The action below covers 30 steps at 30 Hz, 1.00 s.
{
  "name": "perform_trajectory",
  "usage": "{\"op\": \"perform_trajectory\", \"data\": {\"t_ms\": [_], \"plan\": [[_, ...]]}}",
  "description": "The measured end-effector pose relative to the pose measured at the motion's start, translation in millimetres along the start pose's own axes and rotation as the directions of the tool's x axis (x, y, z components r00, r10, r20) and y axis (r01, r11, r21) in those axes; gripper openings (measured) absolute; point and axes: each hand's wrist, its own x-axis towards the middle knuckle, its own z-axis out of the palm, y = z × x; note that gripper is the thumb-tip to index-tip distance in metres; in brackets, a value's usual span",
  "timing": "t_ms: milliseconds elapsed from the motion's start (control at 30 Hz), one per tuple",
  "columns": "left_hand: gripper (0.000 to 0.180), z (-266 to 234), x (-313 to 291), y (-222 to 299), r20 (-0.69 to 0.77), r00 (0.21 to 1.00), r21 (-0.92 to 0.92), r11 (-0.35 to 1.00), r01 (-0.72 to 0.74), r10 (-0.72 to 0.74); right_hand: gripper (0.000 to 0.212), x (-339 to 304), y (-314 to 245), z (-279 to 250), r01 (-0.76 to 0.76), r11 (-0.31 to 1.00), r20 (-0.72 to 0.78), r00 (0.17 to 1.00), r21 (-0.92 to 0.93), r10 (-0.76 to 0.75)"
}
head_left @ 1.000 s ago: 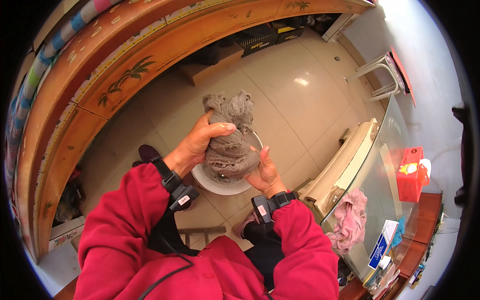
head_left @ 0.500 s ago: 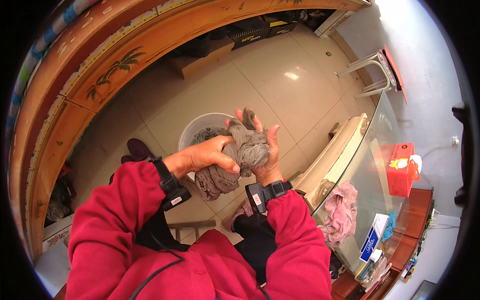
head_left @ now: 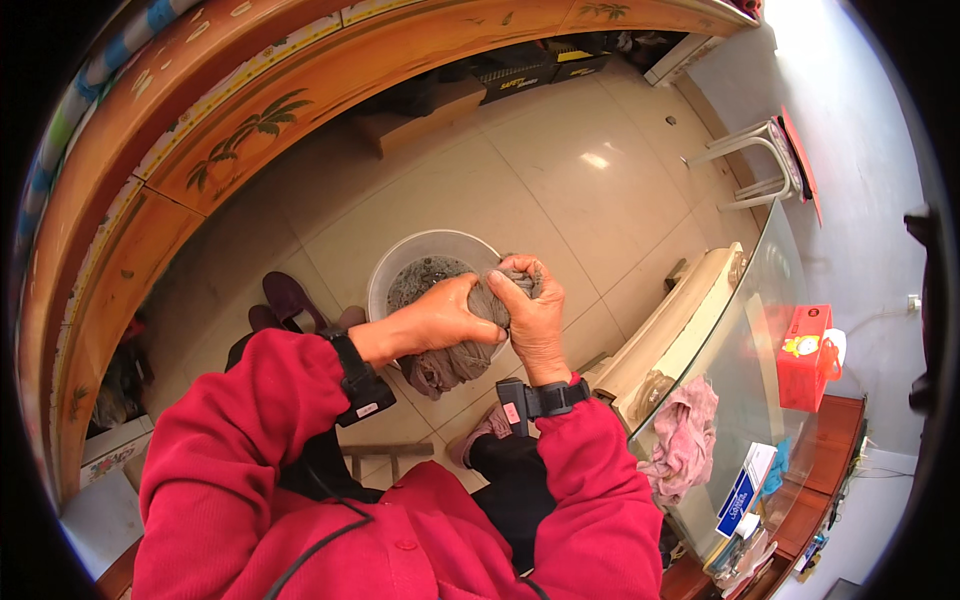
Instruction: The person soaks a cloth in a bucket of water, wrings it out, and wipes the side of a wooden bed frame. They repeat the dipping and wiping process on the same area multiple times.
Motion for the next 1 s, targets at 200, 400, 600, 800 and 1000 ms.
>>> {"op": "perform_trajectory", "data": {"t_ms": [200, 400, 600, 800, 1000], "plan": [[0.076, 7, -3, -3, -0.179, 0.974, 0.395, 0.917, -0.061, 0.142, 0.023, 2, 15, 10, -0.106, 0.958, -0.114, 0.984, 0.266, 0.141], [0.099, 2, -8, 8, -0.099, 0.989, 0.56, 0.828, -0.034, 0.108, 0.036, -6, 2, -2, -0.361, 0.813, 0.158, 0.933, 0.458, 0.325], [0.097, -4, -8, 6, 0.014, 0.977, 0.404, 0.892, -0.201, 0.214, 0.043, -6, -9, -6, -0.255, 0.943, 0.11, 0.965, 0.212, 0.237], [0.061, -26, -1, -13, -0.289, 0.945, -0.366, 0.93, 0.04, -0.155, 0.039, -12, -33, -4, 0.239, 0.934, 0.16, 0.966, -0.264, -0.202], [0.078, -41, -6, -25, -0.275, 0.817, -0.529, 0.789, 0.312, -0.507, 0.043, -29, -57, 16, 0.748, 0.58, 0.459, 0.66, -0.324, -0.595]]}}
